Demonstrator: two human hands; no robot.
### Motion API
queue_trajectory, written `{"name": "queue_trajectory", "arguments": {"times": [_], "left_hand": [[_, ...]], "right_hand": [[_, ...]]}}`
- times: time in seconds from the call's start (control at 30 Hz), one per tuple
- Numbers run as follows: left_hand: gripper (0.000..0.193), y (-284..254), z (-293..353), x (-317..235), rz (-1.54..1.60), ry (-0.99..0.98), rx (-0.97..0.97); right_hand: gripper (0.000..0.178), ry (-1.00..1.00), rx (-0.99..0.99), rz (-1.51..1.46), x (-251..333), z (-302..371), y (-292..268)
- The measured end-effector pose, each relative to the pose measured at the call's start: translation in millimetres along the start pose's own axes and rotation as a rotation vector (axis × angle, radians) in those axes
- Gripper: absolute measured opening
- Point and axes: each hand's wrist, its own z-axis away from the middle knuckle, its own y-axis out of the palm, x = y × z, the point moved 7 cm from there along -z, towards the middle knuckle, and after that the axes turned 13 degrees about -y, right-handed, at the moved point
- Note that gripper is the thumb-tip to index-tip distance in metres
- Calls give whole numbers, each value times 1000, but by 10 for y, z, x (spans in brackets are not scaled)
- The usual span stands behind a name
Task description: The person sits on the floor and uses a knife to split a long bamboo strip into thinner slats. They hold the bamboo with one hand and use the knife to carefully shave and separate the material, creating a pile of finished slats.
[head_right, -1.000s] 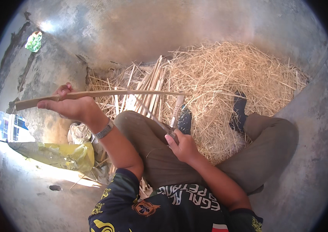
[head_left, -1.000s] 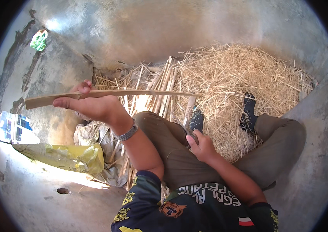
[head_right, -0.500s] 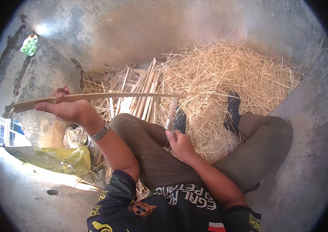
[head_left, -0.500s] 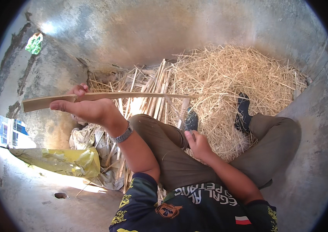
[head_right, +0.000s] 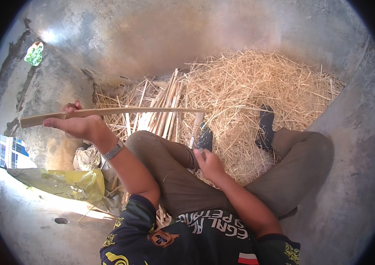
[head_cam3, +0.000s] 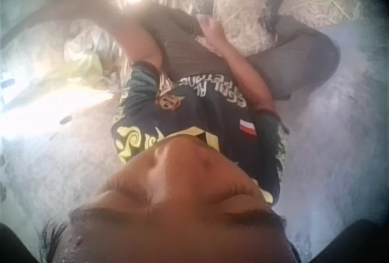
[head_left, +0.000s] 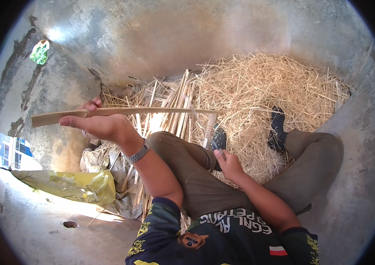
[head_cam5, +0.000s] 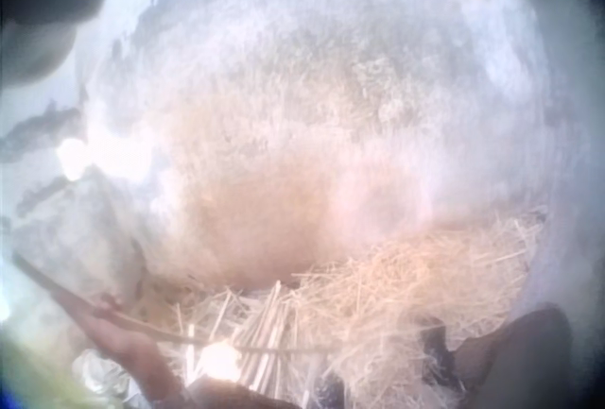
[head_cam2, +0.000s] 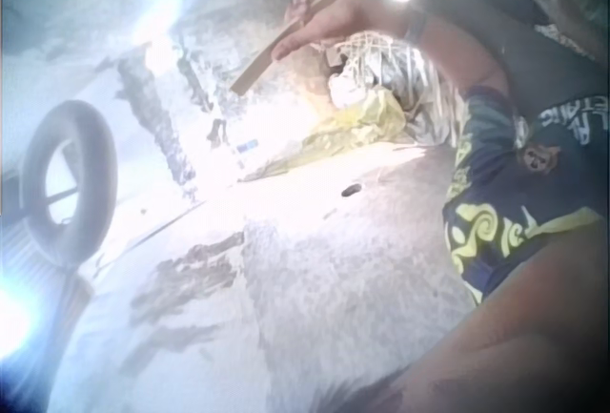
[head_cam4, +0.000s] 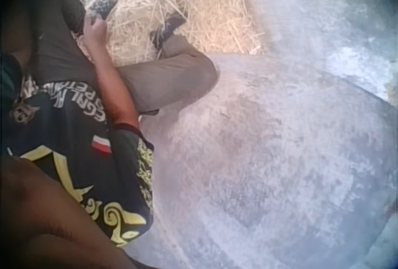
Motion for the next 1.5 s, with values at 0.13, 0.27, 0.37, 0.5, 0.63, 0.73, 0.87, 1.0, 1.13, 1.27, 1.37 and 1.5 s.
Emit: {"name": "queue_trajectory", "arguments": {"times": [0.13, 0.27, 0.37, 0.5, 0.63, 0.73, 0.87, 1.0, 1.13, 1.27, 1.37, 1.5], "left_hand": [[92, 18, -8, 26, 16, -1, 2], [93, 35, 32, -1, 36, 10, 36], [92, 50, 95, -37, 35, 5, 29], [91, 118, 146, -40, 4, 18, 20], [92, 146, 177, -29, -11, 16, 9], [92, 105, 186, -76, -25, 44, 10], [92, 154, 235, -62, -30, 42, -3], [83, 145, 166, -26, -16, 47, 6], [66, 180, 116, -6, -55, 133, 165], [59, 180, 115, 13, -14, 115, 193], [61, 141, 62, 67, -17, 98, 174], [60, 42, -64, 80, -22, 57, 132]], "right_hand": [[58, 42, 13, 24, -214, -6, 4], [60, -114, 20, -13, 159, 46, 26], [61, -169, 0, -38, 147, 75, 43], [54, 139, -111, -168, -714, -16, 124], [55, 132, -213, -113, -685, 18, 53], [57, -45, -92, -4, 6, -44, 28], [59, 18, -53, -61, -256, -2, 71], [60, 389, -101, -290, -631, 21, 59], [58, 139, -44, -164, -252, -29, 64], [54, -94, 27, -121, 228, -22, 30], [53, -54, 12, -210, 127, -4, 77], [51, -23, 48, -145, 320, 46, -11]]}}
